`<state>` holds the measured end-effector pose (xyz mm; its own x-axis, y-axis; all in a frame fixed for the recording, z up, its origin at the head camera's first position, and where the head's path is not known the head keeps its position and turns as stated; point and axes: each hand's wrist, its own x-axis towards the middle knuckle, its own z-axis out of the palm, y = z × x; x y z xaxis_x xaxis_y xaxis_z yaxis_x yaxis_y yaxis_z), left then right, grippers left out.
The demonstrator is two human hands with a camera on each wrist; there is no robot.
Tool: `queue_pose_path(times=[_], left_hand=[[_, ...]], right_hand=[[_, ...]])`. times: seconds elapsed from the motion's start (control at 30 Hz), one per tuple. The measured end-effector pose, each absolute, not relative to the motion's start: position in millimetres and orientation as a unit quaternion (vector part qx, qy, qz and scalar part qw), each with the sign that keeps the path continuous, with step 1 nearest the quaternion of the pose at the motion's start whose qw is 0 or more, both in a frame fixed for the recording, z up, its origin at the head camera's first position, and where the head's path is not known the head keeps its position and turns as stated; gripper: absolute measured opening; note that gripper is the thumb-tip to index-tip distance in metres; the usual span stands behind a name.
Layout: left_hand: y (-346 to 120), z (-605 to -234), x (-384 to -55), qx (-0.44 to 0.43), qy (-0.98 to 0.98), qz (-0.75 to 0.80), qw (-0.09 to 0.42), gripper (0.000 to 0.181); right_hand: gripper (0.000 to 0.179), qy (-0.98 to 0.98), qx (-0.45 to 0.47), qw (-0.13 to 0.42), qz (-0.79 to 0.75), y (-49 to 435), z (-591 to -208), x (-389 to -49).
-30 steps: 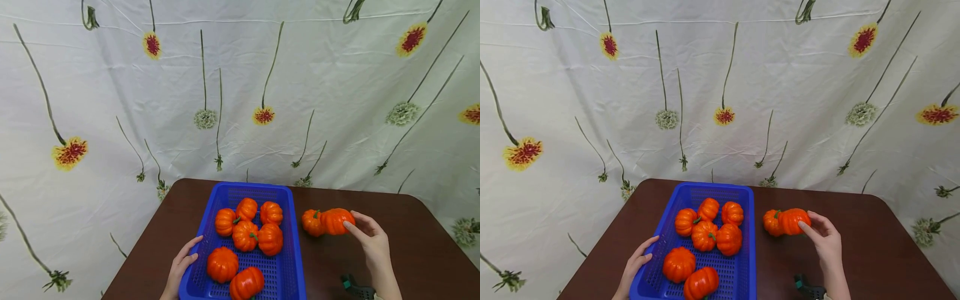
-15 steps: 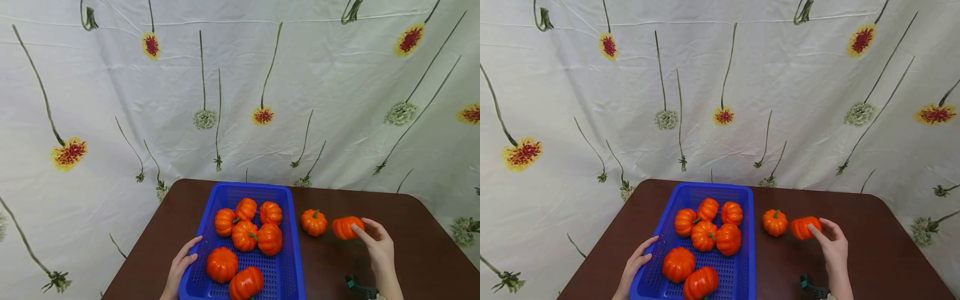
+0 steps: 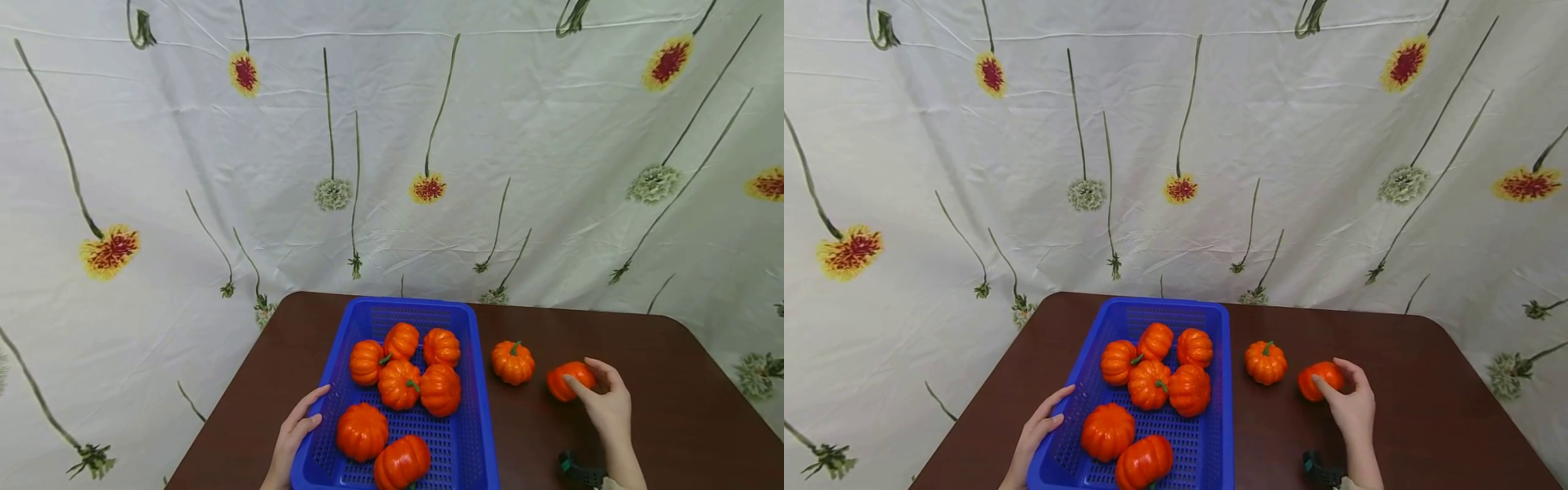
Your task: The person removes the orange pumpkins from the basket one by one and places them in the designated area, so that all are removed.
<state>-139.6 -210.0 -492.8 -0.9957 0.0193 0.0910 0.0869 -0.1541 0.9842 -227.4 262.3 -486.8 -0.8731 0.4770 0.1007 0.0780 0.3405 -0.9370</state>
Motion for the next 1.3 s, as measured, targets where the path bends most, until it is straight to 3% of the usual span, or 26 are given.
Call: queue_pose_path(times=[0.37, 0.57, 0.83, 1.3], left_hand=[[-210, -493, -139, -0.042, -0.650, -0.759, 0.023, 0.043], [-209, -492, -139, -0.037, -0.646, -0.762, 0.023, 0.043], [-209, -492, -139, -0.031, -0.650, -0.759, 0.026, 0.043], [-210, -492, -139, -0.037, -0.654, -0.756, 0.024, 0.043]], right_hand=[[0.050, -0.822, -0.133, 0.191, 0.520, 255, -495, -235], [0.063, -0.827, -0.094, 0.166, 0.529, 254, -502, -239], [0.088, -0.816, -0.136, 0.132, 0.546, 251, -506, -238], [0.083, -0.808, -0.142, 0.163, 0.548, 252, -506, -238]])
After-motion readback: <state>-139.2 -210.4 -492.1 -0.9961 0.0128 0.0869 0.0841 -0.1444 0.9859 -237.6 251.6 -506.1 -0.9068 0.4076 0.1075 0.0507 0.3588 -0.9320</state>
